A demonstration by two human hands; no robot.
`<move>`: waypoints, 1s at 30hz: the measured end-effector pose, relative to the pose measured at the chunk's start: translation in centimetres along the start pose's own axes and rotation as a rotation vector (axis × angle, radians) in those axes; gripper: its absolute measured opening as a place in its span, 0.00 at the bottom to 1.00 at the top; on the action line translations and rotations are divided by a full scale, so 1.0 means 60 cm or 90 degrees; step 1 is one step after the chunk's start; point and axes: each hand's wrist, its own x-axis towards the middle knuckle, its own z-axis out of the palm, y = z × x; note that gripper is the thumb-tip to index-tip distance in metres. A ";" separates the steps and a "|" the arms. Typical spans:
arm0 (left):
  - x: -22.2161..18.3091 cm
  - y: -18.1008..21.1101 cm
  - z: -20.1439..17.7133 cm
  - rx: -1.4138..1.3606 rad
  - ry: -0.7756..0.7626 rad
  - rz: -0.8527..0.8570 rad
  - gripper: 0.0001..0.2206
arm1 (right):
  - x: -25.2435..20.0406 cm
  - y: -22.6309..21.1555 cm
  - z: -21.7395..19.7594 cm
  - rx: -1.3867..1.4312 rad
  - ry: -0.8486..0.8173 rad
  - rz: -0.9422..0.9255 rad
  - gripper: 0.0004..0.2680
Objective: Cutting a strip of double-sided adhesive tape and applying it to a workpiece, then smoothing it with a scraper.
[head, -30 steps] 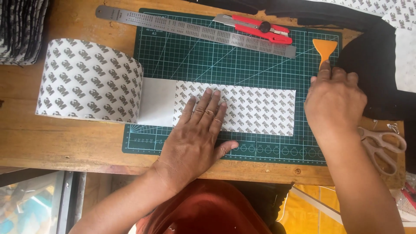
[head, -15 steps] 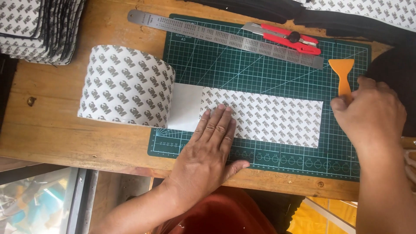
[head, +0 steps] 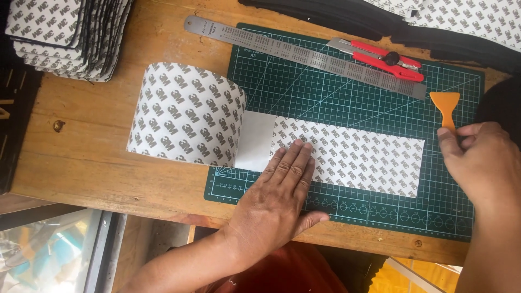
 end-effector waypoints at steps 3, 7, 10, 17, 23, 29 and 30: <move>-0.001 0.003 0.003 -0.002 0.009 -0.009 0.41 | 0.003 0.005 0.002 0.045 0.001 0.009 0.19; -0.001 0.003 0.011 -0.005 -0.033 -0.003 0.42 | -0.001 0.004 0.000 0.077 0.008 0.026 0.19; -0.001 0.003 0.011 0.001 -0.032 0.001 0.43 | -0.019 -0.030 -0.027 0.090 0.015 0.028 0.17; -0.001 0.001 0.007 -0.006 -0.013 0.003 0.41 | -0.065 -0.105 -0.097 0.271 0.028 -0.016 0.12; 0.004 -0.002 -0.003 -0.068 0.042 0.007 0.38 | -0.114 -0.167 -0.097 0.378 -0.177 -0.231 0.16; 0.006 -0.001 -0.003 -0.122 0.057 0.006 0.36 | -0.124 -0.126 -0.115 0.171 -0.261 -0.123 0.18; 0.007 -0.001 -0.003 -0.113 0.050 0.004 0.36 | -0.123 -0.115 -0.124 0.103 -0.259 -0.050 0.18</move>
